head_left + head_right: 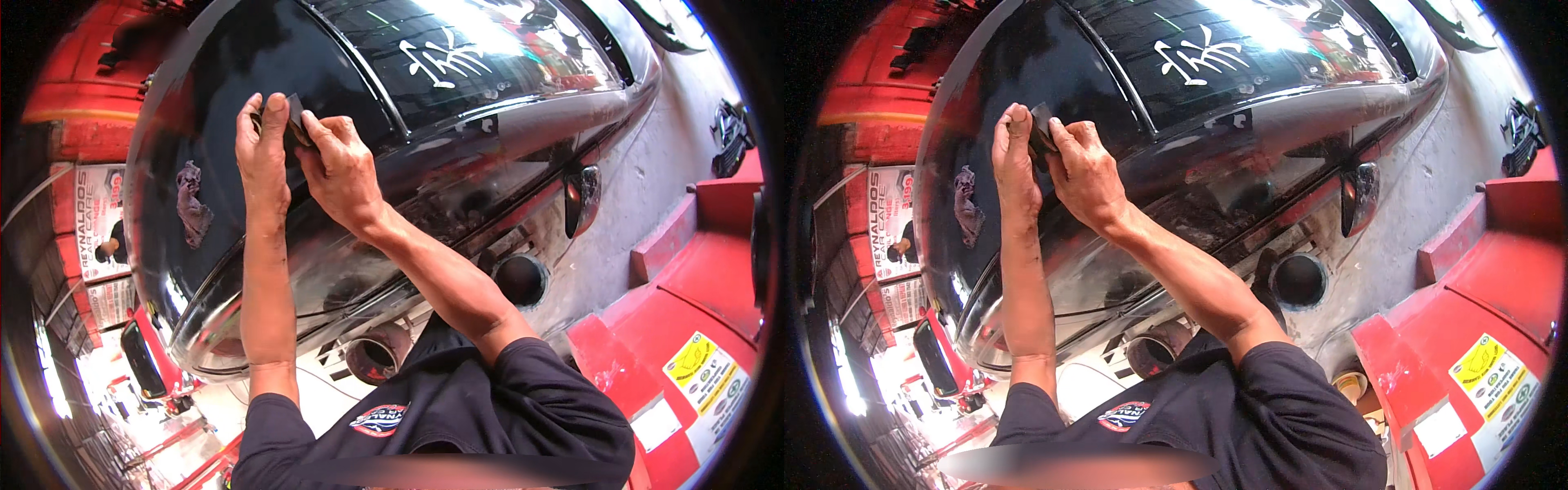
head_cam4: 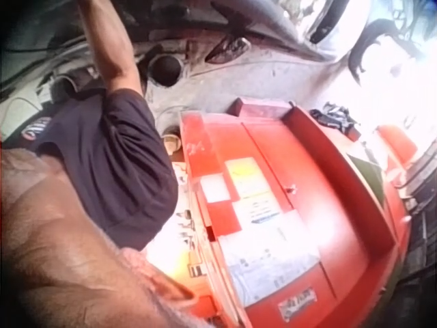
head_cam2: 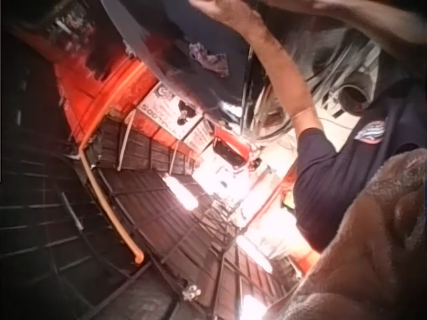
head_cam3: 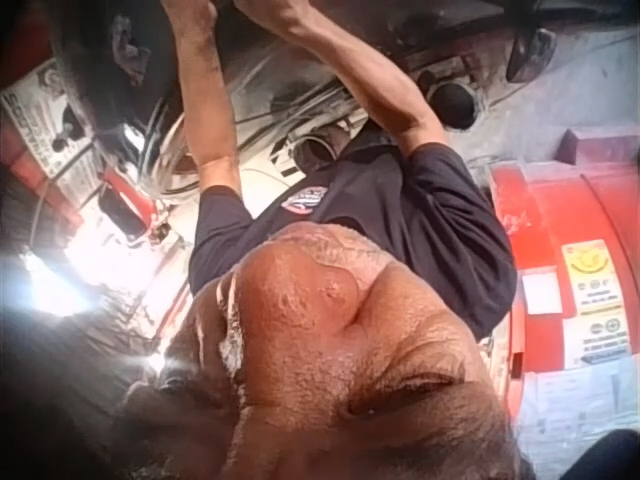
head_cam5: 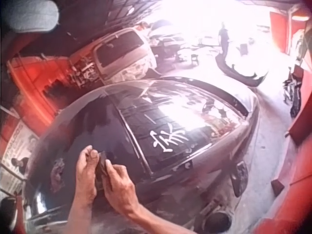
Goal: Sanding and polishing a car's black exterior panel using a sanding block and water.
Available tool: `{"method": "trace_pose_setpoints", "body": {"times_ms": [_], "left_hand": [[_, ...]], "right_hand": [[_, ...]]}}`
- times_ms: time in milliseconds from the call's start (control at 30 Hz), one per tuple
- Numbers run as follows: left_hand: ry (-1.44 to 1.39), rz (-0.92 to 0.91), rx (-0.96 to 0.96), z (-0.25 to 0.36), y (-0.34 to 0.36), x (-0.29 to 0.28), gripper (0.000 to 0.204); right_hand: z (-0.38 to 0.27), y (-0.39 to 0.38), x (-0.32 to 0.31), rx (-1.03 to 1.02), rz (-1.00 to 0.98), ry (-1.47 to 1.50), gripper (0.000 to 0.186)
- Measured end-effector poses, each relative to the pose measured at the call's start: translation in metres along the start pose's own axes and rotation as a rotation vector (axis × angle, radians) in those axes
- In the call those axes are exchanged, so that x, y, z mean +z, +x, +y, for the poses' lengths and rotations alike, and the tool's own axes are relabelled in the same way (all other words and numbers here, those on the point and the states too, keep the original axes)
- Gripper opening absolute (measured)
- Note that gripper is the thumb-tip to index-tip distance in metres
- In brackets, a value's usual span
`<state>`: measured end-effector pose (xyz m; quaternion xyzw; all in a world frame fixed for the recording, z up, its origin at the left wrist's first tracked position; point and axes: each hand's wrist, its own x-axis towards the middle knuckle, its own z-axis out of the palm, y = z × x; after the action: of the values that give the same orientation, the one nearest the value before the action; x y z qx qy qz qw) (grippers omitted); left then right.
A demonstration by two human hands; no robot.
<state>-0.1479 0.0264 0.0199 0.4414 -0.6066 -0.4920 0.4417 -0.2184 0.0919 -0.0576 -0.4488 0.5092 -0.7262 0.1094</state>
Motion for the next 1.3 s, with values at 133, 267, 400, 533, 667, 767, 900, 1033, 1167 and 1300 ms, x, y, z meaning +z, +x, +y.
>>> {"method": "trace_pose_setpoints", "body": {"times_ms": [133, 267, 400, 533, 667, 767, 900, 1033, 1167, 1300], "left_hand": [[0.564, 0.03, 0.158, -0.003, 0.019, 0.014, 0.077], [0.948, -0.018, 0.356, -0.007, 0.051, 0.013, 0.076], [1.05, -0.153, 0.659, -0.019, 0.106, 0.031, 0.061], [1.108, -0.193, 0.736, -0.033, 0.149, 0.033, 0.055], [1.104, -0.286, 0.691, -0.044, 0.144, 0.032, 0.044], [1.087, -0.393, 0.778, -0.046, 0.116, 0.035, 0.028], [1.044, -0.411, 0.74, -0.046, 0.128, 0.031, 0.028], [1.067, -0.439, 0.821, -0.053, 0.204, 0.028, 0.028], [1.224, -0.356, 0.889, -0.056, 0.281, 0.01, 0.027], [1.186, -0.319, 0.866, -0.067, 0.264, 0.021, 0.023]], "right_hand": [[0.004, 0.003, -0.013, -0.055, -0.1, -0.118, 0.048], [0.011, -0.005, -0.062, -0.133, -0.199, -0.373, 0.052], [0.05, -0.003, -0.133, -0.095, -0.094, -0.663, 0.046], [0.074, 0.0, -0.154, -0.068, -0.042, -0.714, 0.039], [0.079, -0.003, -0.156, -0.093, -0.064, -0.758, 0.033], [0.082, -0.003, -0.161, -0.092, -0.061, -0.75, 0.033], [0.081, -0.002, -0.162, -0.085, -0.08, -0.729, 0.034], [0.082, -0.004, -0.166, -0.08, -0.112, -0.752, 0.035], [0.079, -0.003, -0.16, -0.069, -0.132, -0.722, 0.034], [0.081, -0.006, -0.162, -0.053, -0.141, -0.732, 0.034]]}}
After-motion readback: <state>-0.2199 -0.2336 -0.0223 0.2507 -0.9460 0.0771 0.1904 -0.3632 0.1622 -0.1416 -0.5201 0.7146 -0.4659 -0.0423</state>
